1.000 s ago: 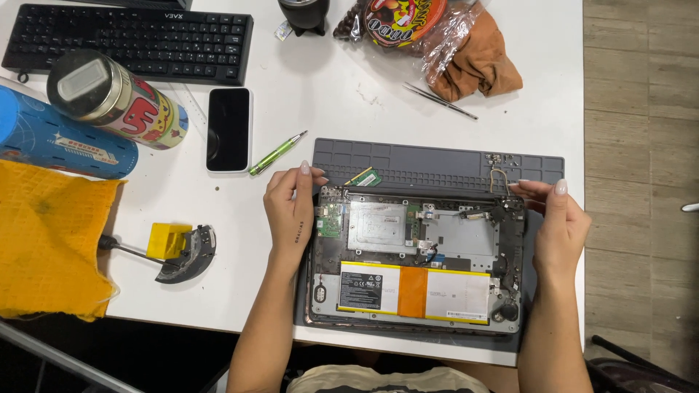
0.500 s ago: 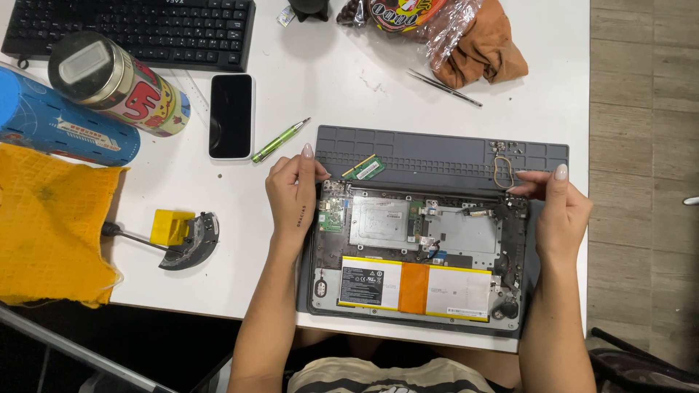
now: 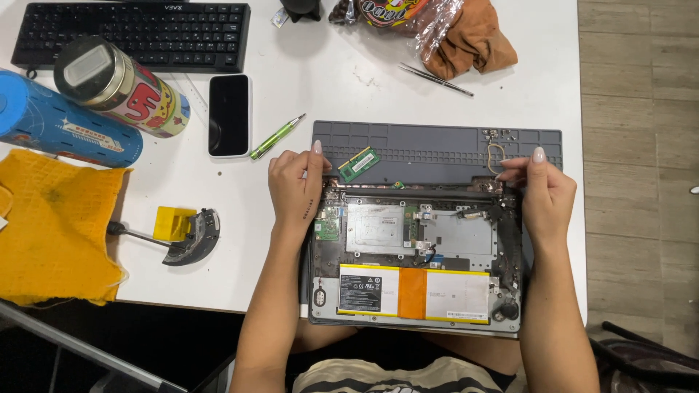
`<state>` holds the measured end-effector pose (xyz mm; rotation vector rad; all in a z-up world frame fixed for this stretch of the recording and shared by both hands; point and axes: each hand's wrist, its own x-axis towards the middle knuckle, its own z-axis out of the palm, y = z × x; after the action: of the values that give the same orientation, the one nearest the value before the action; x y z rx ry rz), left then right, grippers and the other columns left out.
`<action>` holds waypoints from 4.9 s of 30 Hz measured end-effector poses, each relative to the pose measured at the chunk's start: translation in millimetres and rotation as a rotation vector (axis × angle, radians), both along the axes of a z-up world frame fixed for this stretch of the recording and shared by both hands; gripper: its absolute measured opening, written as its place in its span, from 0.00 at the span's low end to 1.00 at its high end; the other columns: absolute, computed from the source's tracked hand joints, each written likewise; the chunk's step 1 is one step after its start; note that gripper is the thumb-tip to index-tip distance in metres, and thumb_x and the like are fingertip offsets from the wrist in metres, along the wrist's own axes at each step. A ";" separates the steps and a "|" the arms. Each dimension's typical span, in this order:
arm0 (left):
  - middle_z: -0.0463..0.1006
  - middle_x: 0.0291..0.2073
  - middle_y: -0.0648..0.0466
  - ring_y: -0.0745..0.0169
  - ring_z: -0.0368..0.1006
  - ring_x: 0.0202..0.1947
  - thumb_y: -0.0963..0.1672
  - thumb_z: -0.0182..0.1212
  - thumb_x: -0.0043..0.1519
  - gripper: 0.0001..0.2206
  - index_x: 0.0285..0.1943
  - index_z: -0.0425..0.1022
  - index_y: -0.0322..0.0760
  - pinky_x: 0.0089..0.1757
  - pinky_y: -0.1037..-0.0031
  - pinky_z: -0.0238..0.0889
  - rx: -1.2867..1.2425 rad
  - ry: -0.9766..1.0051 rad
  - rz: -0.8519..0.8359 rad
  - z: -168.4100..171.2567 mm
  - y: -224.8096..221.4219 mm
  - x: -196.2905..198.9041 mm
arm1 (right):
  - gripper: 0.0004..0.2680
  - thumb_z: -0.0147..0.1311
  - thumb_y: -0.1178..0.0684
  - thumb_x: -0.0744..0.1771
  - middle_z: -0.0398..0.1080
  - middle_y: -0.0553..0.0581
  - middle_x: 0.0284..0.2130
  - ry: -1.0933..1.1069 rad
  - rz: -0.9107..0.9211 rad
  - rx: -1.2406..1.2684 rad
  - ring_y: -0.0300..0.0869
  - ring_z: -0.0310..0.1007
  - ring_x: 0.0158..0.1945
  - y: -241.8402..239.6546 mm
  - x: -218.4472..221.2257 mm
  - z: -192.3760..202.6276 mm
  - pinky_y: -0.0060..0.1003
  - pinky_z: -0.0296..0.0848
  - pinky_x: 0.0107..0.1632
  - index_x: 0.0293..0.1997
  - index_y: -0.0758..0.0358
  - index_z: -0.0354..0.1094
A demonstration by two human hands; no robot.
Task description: Cleaning the internal battery area of a laptop with a cloth and pressing down on internal components to ensure connections.
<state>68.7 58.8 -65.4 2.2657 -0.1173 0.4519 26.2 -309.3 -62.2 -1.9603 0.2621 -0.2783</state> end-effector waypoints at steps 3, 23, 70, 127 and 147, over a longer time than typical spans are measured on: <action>0.80 0.21 0.66 0.66 0.69 0.29 0.51 0.44 0.75 0.26 0.25 0.81 0.45 0.48 0.67 0.58 0.057 0.000 -0.018 -1.2 -0.7 2.1 | 0.20 0.38 0.41 0.78 0.77 0.56 0.32 0.001 0.011 0.008 0.37 0.73 0.39 1.4 1.3 2.1 0.31 0.72 0.49 0.47 0.65 0.78; 0.75 0.14 0.57 0.61 0.69 0.27 0.50 0.51 0.77 0.25 0.23 0.78 0.45 0.41 0.73 0.58 0.122 -0.051 0.005 -7.2 3.6 4.0 | 0.17 0.40 0.48 0.80 0.79 0.53 0.32 -0.147 0.063 -0.213 0.46 0.76 0.41 3.0 -0.9 -6.4 0.40 0.73 0.55 0.45 0.58 0.81; 0.81 0.19 0.58 0.57 0.75 0.31 0.47 0.56 0.73 0.19 0.27 0.82 0.47 0.44 0.69 0.62 -0.028 0.151 0.041 -5.8 2.5 5.4 | 0.21 0.34 0.43 0.76 0.81 0.58 0.37 -0.144 0.243 -0.127 0.54 0.79 0.45 -12.5 8.6 -6.0 0.49 0.72 0.56 0.48 0.60 0.81; 0.84 0.20 0.61 0.60 0.77 0.33 0.49 0.48 0.77 0.23 0.28 0.82 0.47 0.46 0.70 0.67 0.015 0.049 0.028 -14.1 3.1 0.0 | 0.11 0.52 0.45 0.72 0.80 0.57 0.37 0.015 0.159 -0.233 0.52 0.77 0.45 15.3 -2.6 17.6 0.48 0.74 0.51 0.46 0.55 0.81; 0.82 0.23 0.60 0.62 0.76 0.36 0.49 0.53 0.76 0.17 0.35 0.83 0.46 0.45 0.71 0.65 0.015 -0.102 -0.007 1.7 -6.5 -6.0 | 0.08 0.57 0.50 0.71 0.79 0.58 0.42 -0.039 0.182 -0.427 0.52 0.78 0.53 27.3 -7.0 22.9 0.47 0.74 0.58 0.51 0.59 0.78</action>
<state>62.7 52.3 -63.6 2.2566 -0.1807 0.5643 19.2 -282.0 -39.2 -2.3788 -0.0066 -0.2686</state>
